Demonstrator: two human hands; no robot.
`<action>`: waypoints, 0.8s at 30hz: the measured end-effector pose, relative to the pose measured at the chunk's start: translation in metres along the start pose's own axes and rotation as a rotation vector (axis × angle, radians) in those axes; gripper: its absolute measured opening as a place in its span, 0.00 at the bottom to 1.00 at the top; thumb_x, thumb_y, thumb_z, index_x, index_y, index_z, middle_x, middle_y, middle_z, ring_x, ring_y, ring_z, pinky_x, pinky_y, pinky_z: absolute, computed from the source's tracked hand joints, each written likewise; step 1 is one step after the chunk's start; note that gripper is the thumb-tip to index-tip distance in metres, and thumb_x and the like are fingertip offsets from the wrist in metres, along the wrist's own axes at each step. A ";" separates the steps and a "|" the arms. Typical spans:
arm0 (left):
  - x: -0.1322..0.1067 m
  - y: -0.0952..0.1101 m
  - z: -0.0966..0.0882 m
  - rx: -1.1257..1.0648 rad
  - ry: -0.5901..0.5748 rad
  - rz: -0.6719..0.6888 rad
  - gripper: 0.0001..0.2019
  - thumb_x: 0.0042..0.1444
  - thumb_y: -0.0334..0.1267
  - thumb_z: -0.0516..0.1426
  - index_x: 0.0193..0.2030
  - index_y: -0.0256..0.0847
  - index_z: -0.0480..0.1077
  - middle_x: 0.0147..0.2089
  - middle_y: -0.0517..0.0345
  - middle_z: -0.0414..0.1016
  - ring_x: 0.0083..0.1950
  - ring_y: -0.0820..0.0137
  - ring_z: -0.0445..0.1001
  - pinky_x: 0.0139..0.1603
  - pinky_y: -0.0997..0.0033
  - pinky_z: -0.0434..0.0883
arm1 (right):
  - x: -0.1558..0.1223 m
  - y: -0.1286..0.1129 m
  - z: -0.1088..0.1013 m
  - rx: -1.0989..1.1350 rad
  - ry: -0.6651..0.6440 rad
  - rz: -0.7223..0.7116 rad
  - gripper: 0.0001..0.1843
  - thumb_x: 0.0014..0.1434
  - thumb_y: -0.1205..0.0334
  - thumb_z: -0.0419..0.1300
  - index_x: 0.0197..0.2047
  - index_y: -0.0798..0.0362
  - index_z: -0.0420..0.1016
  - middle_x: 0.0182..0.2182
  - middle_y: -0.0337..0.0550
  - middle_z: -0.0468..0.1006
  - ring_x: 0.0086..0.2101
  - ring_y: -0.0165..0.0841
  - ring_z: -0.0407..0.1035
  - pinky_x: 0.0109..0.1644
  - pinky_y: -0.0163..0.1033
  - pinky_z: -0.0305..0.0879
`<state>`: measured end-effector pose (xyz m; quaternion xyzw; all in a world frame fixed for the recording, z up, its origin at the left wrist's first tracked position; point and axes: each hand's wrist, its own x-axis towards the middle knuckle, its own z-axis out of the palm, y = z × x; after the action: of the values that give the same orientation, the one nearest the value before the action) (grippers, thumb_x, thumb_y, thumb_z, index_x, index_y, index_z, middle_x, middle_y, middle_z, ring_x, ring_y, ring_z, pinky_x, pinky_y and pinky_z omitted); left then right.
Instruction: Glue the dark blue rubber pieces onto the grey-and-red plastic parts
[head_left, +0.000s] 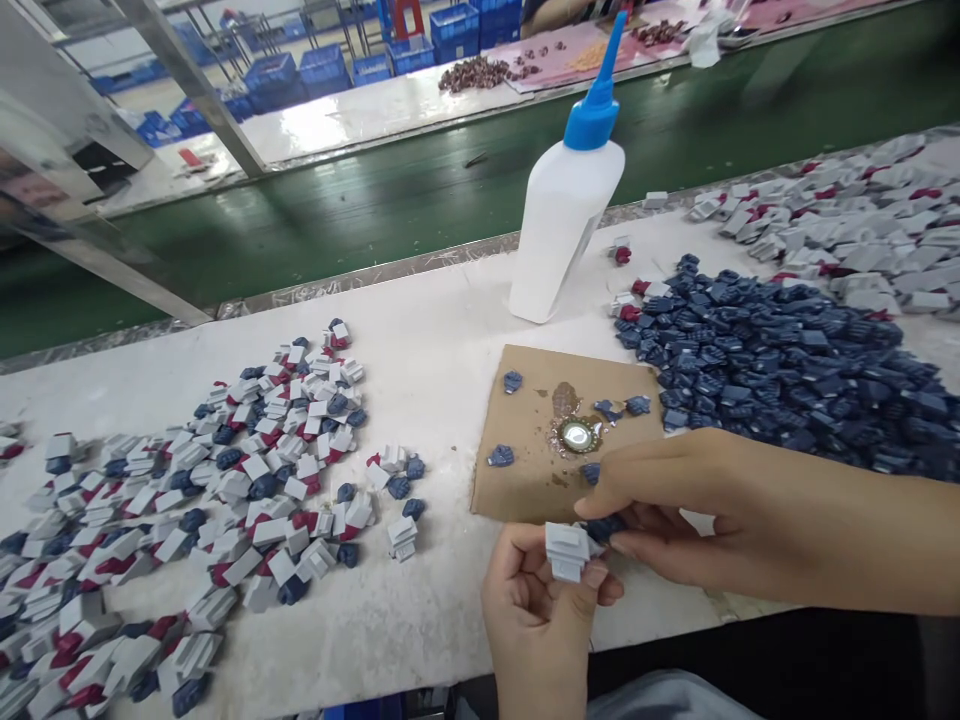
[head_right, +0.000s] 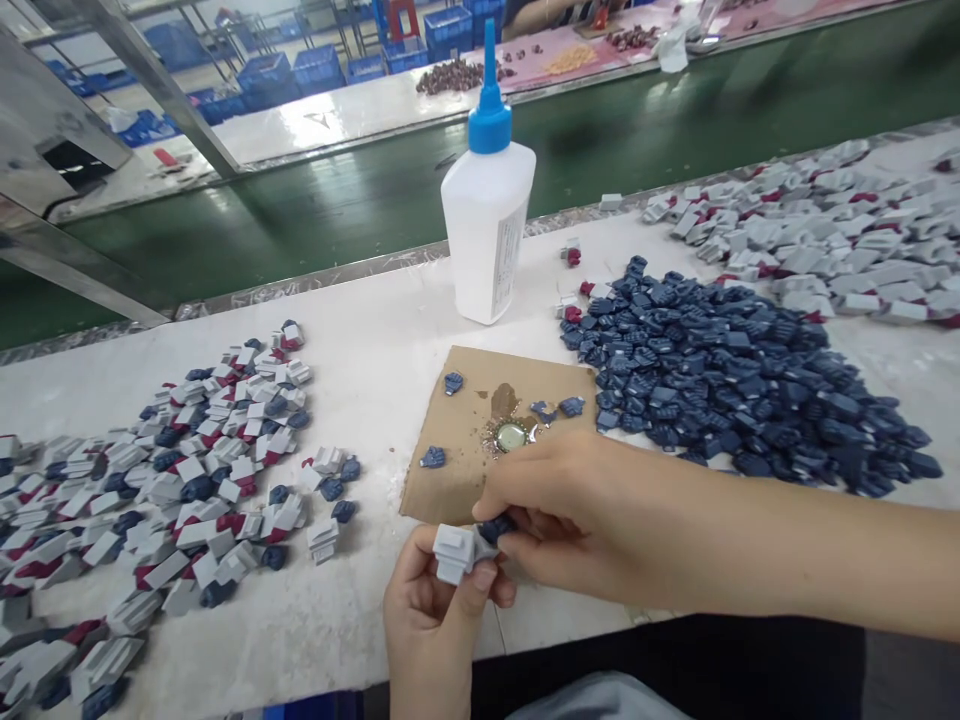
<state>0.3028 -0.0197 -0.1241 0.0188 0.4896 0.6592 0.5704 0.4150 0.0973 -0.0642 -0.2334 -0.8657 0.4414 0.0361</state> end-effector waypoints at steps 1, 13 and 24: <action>0.000 0.000 0.000 0.002 -0.003 0.002 0.12 0.39 0.36 0.70 0.25 0.36 0.70 0.22 0.62 0.76 0.21 0.81 0.72 0.24 0.85 0.70 | 0.000 -0.002 -0.002 0.007 -0.030 -0.001 0.10 0.60 0.68 0.52 0.39 0.50 0.75 0.30 0.39 0.75 0.28 0.28 0.69 0.28 0.33 0.62; -0.007 0.001 -0.003 0.192 -0.047 -0.028 0.13 0.41 0.40 0.69 0.26 0.37 0.69 0.20 0.62 0.75 0.20 0.77 0.73 0.25 0.82 0.69 | -0.008 0.004 0.003 0.170 -0.082 0.055 0.08 0.62 0.66 0.52 0.38 0.52 0.73 0.32 0.40 0.77 0.32 0.31 0.72 0.34 0.33 0.68; 0.024 0.046 -0.054 1.737 0.315 1.262 0.10 0.52 0.32 0.58 0.42 0.34 0.71 0.50 0.38 0.72 0.56 0.50 0.65 0.55 0.49 0.64 | -0.057 0.036 0.001 0.083 0.633 0.208 0.17 0.64 0.48 0.49 0.38 0.45 0.75 0.27 0.42 0.75 0.25 0.29 0.68 0.25 0.30 0.65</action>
<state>0.2294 -0.0291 -0.1344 0.5797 0.7588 0.2571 -0.1489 0.4790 0.0899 -0.0842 -0.4443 -0.7644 0.3833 0.2672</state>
